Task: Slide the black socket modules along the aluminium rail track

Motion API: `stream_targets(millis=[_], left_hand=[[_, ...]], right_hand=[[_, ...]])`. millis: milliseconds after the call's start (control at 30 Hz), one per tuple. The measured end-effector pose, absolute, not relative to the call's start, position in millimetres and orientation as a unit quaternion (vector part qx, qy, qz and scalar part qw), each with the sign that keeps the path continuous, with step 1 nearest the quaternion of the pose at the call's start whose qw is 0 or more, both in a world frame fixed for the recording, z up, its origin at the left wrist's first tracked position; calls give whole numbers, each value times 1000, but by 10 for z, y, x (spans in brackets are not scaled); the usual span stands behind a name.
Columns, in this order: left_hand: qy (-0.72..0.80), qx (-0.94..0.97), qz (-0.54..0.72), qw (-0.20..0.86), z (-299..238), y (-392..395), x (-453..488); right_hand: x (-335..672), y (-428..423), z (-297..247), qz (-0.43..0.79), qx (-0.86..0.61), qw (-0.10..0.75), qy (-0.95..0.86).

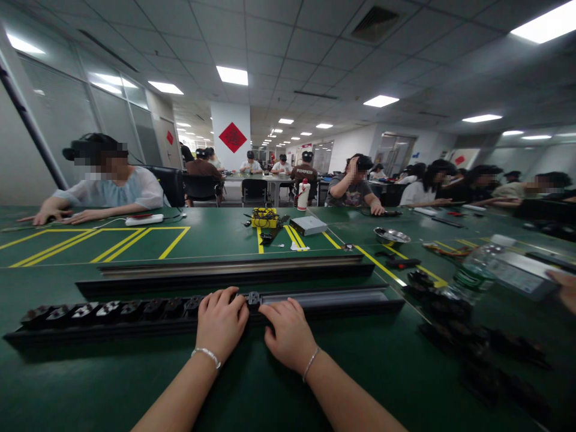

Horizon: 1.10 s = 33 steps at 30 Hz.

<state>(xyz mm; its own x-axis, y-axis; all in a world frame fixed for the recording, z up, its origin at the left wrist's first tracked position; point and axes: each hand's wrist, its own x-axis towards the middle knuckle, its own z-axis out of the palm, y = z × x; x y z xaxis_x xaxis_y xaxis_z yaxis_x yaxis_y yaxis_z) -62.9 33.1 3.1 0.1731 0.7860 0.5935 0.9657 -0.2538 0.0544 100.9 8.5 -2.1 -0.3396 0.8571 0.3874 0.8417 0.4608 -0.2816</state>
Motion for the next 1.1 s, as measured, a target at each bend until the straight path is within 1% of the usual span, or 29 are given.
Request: stream_targets(millis=[633,867,1100], left_hand=[[-568,-754,-278,182,28,338,-653],[-562,-756,-277,190,3,356,-672],[-571,-752,-265,197,-1,305,-597]], right_hand=[[1009,92,-26,23,-517,251,-818],[1009,83,-28,20,-522,240,-818],[1012,97,-44,26,-519,257,-815]])
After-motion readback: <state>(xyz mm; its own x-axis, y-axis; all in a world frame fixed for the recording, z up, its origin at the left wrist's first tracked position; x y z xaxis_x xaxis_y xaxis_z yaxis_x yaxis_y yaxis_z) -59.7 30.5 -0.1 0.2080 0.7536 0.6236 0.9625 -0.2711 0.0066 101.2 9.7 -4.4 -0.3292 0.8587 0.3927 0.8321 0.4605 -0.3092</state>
